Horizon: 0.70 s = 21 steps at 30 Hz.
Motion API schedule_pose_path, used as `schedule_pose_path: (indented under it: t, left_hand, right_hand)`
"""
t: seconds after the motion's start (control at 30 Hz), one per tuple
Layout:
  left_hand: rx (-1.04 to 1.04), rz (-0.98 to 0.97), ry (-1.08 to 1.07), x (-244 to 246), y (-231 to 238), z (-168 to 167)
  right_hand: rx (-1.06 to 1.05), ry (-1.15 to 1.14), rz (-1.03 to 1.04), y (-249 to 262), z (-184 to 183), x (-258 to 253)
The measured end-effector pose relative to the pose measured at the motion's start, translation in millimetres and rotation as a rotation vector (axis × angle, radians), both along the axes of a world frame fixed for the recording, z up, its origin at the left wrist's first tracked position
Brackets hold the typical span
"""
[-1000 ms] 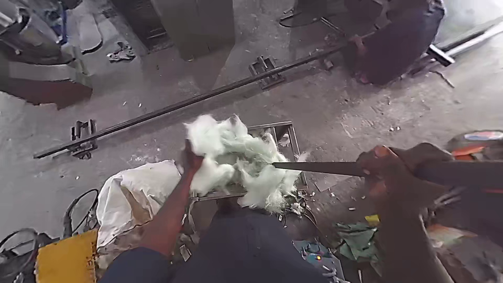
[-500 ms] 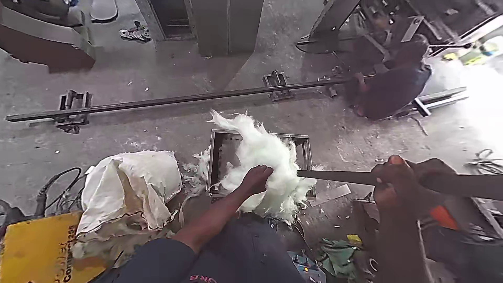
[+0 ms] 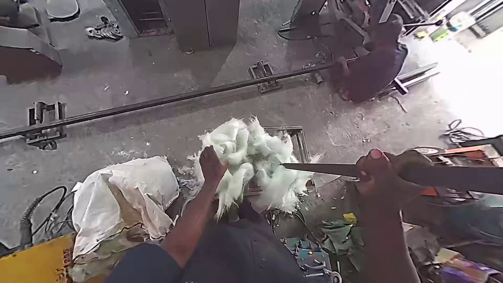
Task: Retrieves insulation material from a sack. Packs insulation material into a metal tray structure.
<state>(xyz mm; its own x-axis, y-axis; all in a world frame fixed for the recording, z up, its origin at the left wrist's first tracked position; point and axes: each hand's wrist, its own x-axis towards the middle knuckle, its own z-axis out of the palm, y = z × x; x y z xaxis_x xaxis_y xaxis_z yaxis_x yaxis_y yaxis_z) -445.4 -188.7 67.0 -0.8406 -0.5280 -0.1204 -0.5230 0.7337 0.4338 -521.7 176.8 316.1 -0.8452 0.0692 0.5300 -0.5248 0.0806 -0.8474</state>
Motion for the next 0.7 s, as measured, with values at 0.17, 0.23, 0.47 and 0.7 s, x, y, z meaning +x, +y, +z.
schedule_pose_path:
  t: [0.17, 0.23, 0.47, 0.7]
  left_hand:
    - [0.238, -0.067, -0.216, -10, 33, -46]
    - [0.329, 0.021, -0.253, -30, 25, -54]
    - [0.646, 0.295, -0.201, -72, -1, -91]
    - [0.801, 0.53, -0.176, -98, -19, -117]
  right_hand:
    - [-0.076, -0.008, -0.024, 15, 6, -20]
    - [-0.067, -0.016, -0.027, 24, 8, -31]
    - [-0.027, -0.077, -0.071, 44, 16, -60]
    - [0.01, -0.095, -0.068, 78, -2, -76]
